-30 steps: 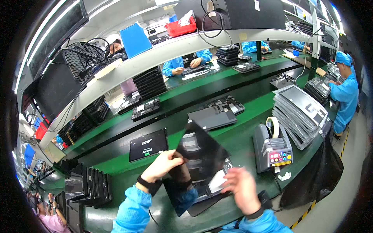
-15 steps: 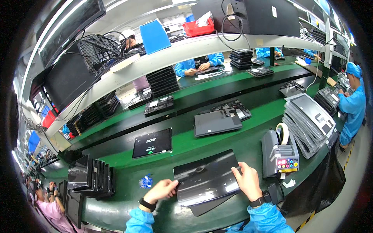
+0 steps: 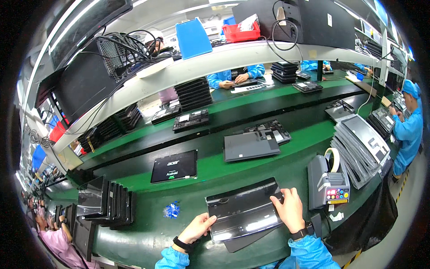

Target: The person assembles tablet computers on a factory conveyor line by fitting screen components onto tablet chassis by hand and applying adhesive tape from a tape dispenser to the devices.

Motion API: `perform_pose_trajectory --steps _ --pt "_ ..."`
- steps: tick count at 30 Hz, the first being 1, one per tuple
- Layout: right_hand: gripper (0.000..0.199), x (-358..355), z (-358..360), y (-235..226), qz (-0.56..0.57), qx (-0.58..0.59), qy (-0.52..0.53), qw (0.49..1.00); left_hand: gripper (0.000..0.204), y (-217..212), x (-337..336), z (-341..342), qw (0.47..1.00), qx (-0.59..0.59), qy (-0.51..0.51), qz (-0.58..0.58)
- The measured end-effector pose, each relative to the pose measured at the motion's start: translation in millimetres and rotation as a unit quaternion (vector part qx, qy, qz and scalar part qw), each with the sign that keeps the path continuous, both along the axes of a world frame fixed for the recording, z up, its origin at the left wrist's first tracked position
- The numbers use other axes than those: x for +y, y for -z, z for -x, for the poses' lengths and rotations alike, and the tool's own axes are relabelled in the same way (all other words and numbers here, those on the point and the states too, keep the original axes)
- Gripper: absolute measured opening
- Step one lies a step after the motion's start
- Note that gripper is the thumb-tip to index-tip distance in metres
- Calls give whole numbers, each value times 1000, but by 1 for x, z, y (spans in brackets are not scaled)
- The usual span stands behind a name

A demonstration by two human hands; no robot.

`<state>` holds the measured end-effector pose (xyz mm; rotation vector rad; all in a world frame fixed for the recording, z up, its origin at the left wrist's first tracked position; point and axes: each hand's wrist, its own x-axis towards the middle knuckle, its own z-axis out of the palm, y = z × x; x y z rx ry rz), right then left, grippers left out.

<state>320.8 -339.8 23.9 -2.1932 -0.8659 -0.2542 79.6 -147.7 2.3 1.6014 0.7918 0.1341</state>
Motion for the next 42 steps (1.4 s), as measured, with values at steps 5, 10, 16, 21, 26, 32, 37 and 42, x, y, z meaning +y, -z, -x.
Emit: perform_pose_trajectory --steps 5,10,16,21,26,32,37,42 --pt "30 2 -10 13 -19 19 -6 1000 43 -2 -7 4 993 -27 -46 -104" --pt "26 -2 -5 -13 -317 335 -104 881 39 -21 -29 10 981 -169 -77 -53" --pt "21 -10 -14 -17 -322 438 -186 818 29 -41 -33 23 987 -102 -43 -119" --pt "12 -11 -7 -24 -362 428 -214 800 47 -67 -26 22 974 -196 -39 -105" --pt "18 -7 7 -28 -372 455 -226 777 32 -73 -45 -6 896 -340 -221 -181" --pt "18 -10 10 -29 -294 415 -206 836 21 -76 -48 7 897 -356 -232 -124" --pt "18 -7 29 -46 -278 431 -215 831 19 -79 -47 16 901 -352 -226 -119" --pt "14 -11 35 -34 -297 388 -150 860 21 -96 -56 6 887 -356 -273 -111"
